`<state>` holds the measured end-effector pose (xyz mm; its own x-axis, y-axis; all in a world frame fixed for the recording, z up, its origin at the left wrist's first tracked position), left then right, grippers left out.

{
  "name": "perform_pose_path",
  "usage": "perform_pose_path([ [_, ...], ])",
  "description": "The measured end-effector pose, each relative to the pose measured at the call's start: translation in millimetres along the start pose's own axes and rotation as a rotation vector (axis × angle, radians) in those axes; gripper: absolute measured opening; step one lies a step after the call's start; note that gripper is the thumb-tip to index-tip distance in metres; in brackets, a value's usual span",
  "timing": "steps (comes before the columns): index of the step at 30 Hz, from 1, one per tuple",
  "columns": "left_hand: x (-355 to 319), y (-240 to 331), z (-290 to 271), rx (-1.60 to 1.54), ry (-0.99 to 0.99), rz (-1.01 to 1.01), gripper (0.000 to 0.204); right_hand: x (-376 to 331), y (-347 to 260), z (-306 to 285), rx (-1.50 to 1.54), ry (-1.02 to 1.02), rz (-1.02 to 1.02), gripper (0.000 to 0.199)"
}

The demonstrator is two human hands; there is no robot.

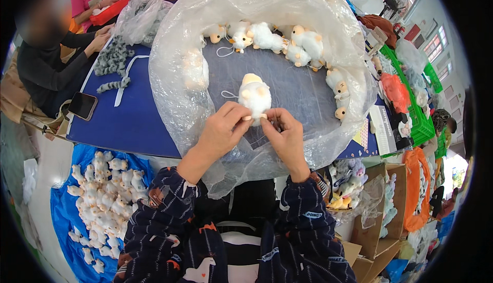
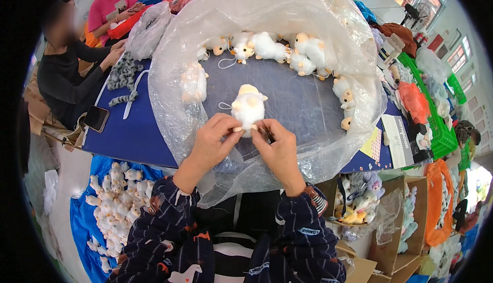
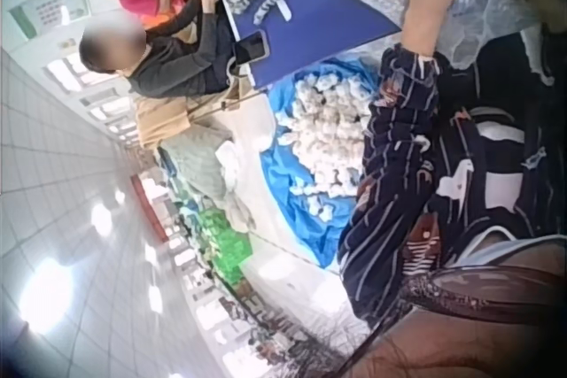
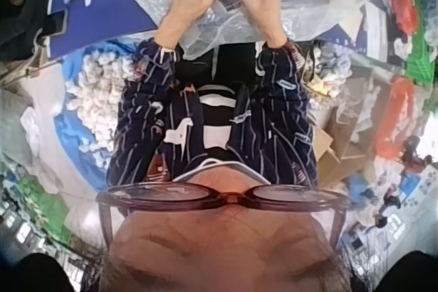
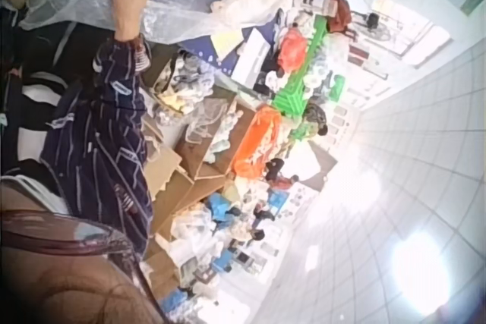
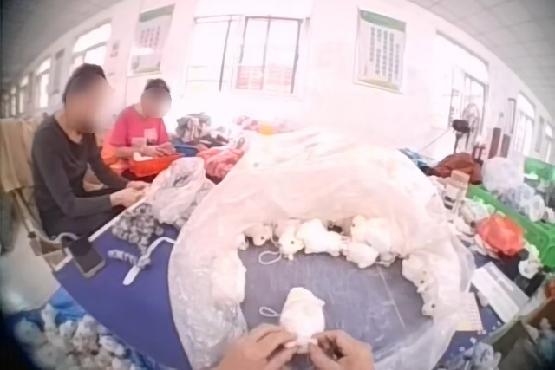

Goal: The person repeatedly picks up small white stuffed animal toys from a plastic bag, uses a small tool to adjust or attach parts on the toy, and places the finished toy back into the bag. The process is repeated for multiple toys.

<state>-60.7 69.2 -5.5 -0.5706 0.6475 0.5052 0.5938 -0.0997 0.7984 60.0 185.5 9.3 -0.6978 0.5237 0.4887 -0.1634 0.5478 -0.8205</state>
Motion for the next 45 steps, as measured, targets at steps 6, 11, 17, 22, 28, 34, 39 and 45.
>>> perform_pose_path([
  [6, -3.2, -5.4, -3.1, -0.419, -0.039, -0.327, 0.012, 4.7, 1.4, -5.1, 0.124, 0.13, 0.027, 0.036],
  [11, -1.7, 3.0, -8.9, -0.624, -0.099, -0.47, 0.013, 6.6, -14.2, -1.8, 0.51, -0.012, 0.453, 0.047],
  [17, 0.5, -6.2, -8.7, -0.654, -0.188, -0.51, 0.02, 3.9, -11.0, 3.1, 0.273, 0.083, 0.129, 0.037],
  [22, 2.7, -0.9, -4.6, -0.678, -0.092, -0.672, 0.029, -2.1, -27.4, 16.3, -0.035, 0.052, -0.127, 0.034],
  [28, -25.4, -15.9, -93.9, -1.722, -0.092, -0.289, 0.035, 22.9, -13.8, -48.2, -0.428, 0.086, -0.158, 0.026],
  [34, -17.3, 20.2, -109.3, -2.027, -0.592, 0.259, 0.026, 21.6, 19.2, -130.7, -1.217, 0.1, 0.127, 0.027],
  [39, 3.1, 13.9, -37.8, -0.584, -0.414, -0.365, 0.023, 14.4, 42.0, -162.1, -1.408, 0.112, 0.262, 0.027],
  [45, 3.8, 2.8, -21.5, -0.23, -0.497, -0.569, 0.025, 9.4, 34.4, -175.6, -1.218, 0.147, 0.17, 0.037],
])
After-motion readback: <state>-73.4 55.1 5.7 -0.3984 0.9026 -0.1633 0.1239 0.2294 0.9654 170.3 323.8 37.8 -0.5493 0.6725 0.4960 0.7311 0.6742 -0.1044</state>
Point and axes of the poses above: each hand's wrist, its own x-axis towards the middle knuckle, its own z-axis out of the palm, y = z × x, the point moved 1 cm from there along x, towards the middle knuckle, and after that the axes turned 10 degrees about -z, right-handed, at the moved point
